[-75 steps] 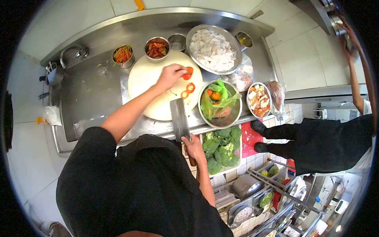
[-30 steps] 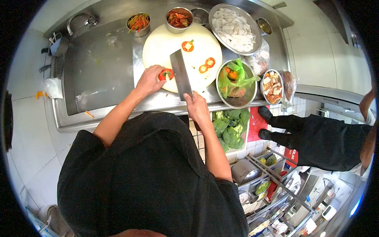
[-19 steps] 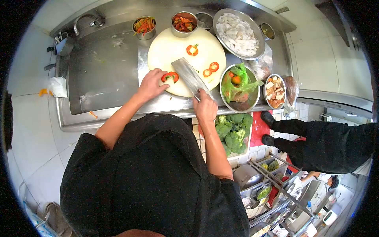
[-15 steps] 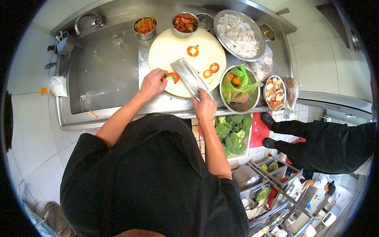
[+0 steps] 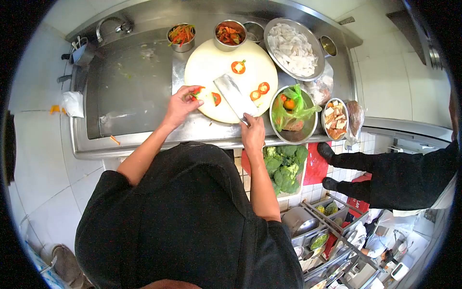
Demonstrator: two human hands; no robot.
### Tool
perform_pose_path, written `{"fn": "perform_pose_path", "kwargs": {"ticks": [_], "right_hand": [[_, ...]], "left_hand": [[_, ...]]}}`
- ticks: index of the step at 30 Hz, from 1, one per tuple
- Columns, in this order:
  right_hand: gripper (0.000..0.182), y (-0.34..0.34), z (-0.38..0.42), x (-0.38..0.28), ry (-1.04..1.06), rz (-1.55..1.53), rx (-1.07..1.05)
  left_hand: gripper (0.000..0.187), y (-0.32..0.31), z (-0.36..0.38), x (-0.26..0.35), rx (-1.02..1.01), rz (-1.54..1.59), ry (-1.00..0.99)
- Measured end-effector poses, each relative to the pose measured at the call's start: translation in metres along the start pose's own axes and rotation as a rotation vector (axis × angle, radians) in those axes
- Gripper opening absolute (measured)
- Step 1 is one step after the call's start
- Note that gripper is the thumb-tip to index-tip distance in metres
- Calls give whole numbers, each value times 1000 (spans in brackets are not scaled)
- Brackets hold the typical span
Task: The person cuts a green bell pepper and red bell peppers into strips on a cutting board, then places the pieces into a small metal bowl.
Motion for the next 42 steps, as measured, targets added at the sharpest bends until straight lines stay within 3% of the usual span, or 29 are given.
{"fn": "perform_pose_path", "kwargs": {"ticks": [4, 7, 9, 12, 15, 16, 19, 20, 24, 29, 33, 35, 36, 39, 40, 42], "right_hand": [[38, 15, 1, -33, 166, 288, 157], [39, 4, -10, -68, 42, -438, -23], [42, -23, -2, -103, -233, -892, -361], [32, -39, -9, -116, -178, -938, -462], [23, -40, -7, -126, -99, -851, -478], [22, -40, -5, -130, -85, -832, -494], [21, -56, -2, -138, -151, -987, -593], [21, -63, 0, -142, -194, -1075, -633], [22, -65, 6, -161, -202, -1001, -771], [21, -66, 10, -188, -10, -778, -802], [21, -76, 11, -217, 130, -772, -916], [23, -88, 11, -219, 82, -811, -1006], [23, -97, 11, -221, 61, -831, -1055], [26, -127, -7, -203, -100, -894, -919], [26, -134, -7, -204, -116, -894, -876], [26, -158, 4, -218, -88, -787, -890]], "left_hand": [[47, -9, 10, 31, 41, -227, -195], [48, -17, 15, 60, 40, -443, -341], [47, -29, 17, 69, -2, -518, -419], [51, -33, 19, 69, -109, -529, -389], [53, -26, 22, 62, -324, -414, -267], [47, -19, 21, 49, -315, -185, -151], [36, -3, 21, 25, -277, -118, 123], [25, 1, 22, 24, -260, -33, 119], [23, 14, 35, 10, -251, 164, 202], [25, 24, 49, -1, -251, 267, 225], [25, 37, 62, -18, -272, 727, 329], [29, 45, 72, -20, -280, 990, 374], [33, 51, 78, -29, -299, 1152, 334], [32, 83, 95, -13, -304, 1431, 156], [31, 102, 102, -10, -283, 1433, 94], [31, 163, 127, -11, 13, 1133, 15]]}}
Point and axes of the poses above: each hand's wrist, its own z-axis away from the middle knuckle, its own y-axis out of the back of the hand, x = y × z, the point moved 10 cm from there along -z, towards the middle knuckle, and after that the axes turned 3 degrees about -x, right-handed, at the moved point
